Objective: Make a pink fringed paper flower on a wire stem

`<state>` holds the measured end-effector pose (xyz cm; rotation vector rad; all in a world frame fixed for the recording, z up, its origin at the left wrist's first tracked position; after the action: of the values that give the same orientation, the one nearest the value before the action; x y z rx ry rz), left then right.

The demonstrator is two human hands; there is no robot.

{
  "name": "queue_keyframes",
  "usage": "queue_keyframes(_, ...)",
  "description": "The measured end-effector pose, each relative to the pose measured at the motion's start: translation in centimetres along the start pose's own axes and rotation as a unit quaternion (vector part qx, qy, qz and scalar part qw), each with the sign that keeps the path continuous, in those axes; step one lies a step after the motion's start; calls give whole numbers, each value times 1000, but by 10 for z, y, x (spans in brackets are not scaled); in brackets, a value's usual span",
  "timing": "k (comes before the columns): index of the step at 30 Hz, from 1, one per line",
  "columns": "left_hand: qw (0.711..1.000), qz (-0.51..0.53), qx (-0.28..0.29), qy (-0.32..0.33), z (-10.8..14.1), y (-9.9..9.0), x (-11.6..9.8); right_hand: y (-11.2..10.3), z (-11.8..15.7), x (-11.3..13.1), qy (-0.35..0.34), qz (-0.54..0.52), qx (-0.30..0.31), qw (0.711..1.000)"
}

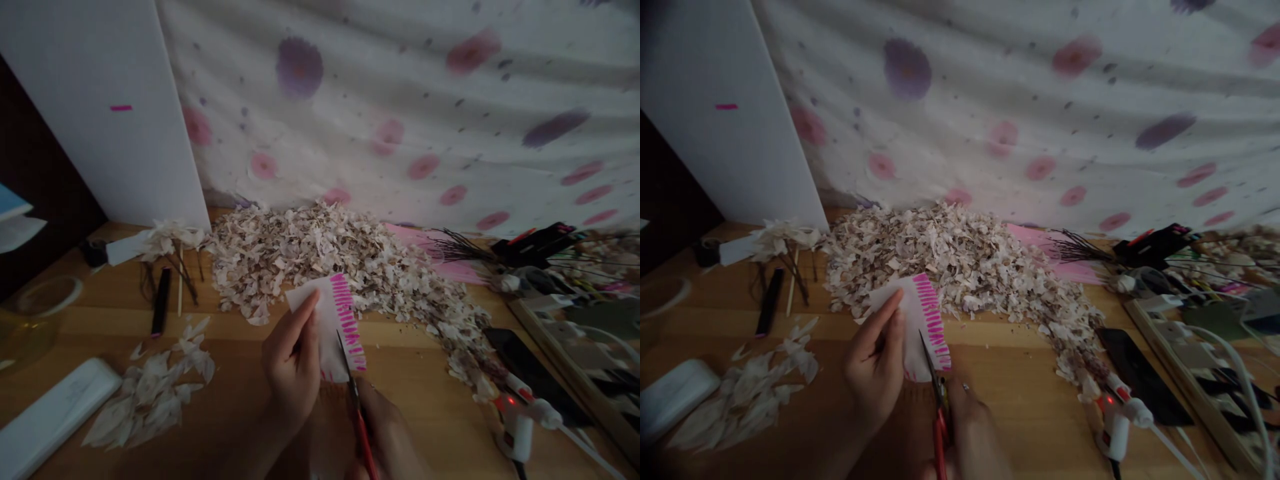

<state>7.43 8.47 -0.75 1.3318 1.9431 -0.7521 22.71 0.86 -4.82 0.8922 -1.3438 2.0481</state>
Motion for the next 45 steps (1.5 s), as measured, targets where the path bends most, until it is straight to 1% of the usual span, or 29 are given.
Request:
queue_keyframes(6, 1000, -7, 1, -11, 2, 0, 3, -1, 0, 2, 14, -3, 1, 1000)
queue_keyframes(12, 1000, -11, -4, -18, 0, 1, 0, 6, -5, -9, 44, -15, -3, 999)
queue_keyframes(13, 1000, -9, -5, -19, -1, 1, -1, 7, -5, -10, 39, -12, -4, 999)
queue_keyframes(18, 1000, 4, -5, -29, 3, 2, -4, 5, -2, -10, -28, 2, -16, 999)
queue_keyframes(20, 999, 9, -2, -34, 6, 2, -3, 4, -1, -11, -22, 8, -13, 1000)
queue_keyframes(23, 999, 8, 5, -31, 9, 3, -3, 6, -1, -14, -8, 15, 10, 1000)
queue_keyframes(25, 999, 9, 15, -29, 10, 5, -3, 7, -1, -15, -12, 14, 20, 1000)
queue_keyframes(29, 999, 21, 23, -33, 12, 7, -4, 9, -2, -20, -30, -5, 0, 1000)
queue_keyframes(33, 999, 32, 18, -36, 15, 8, -7, 19, -9, -34, -15, 19, 16, 1000)
queue_keyframes(35, 998, 42, 12, -44, 17, 8, -6, 22, -11, -37, -14, 21, 14, 1000)
queue_keyframes(37, 997, 52, 9, -55, 19, 8, -4, 21, -12, -34, -17, 21, 5, 1000)
queue_keyframes(41, 996, 54, 6, -71, 19, 9, 0, 16, -10, -21, -2, 14, 1, 1000)
queue_keyframes(45, 995, 62, 0, -73, 16, 9, 1, 11, -8, -14, 42, -33, 15, 998)
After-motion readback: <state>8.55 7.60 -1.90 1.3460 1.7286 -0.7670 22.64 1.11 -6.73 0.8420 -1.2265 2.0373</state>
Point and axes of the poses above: each hand's wrist, its own z-axis away from the middle knuckle, its own y-axis out of the palm, x = y × z, the point moved 5 cm from there along -z, towards the middle knuckle, and after that the axes turned 10 degrees about x, right-handed, at the moved point
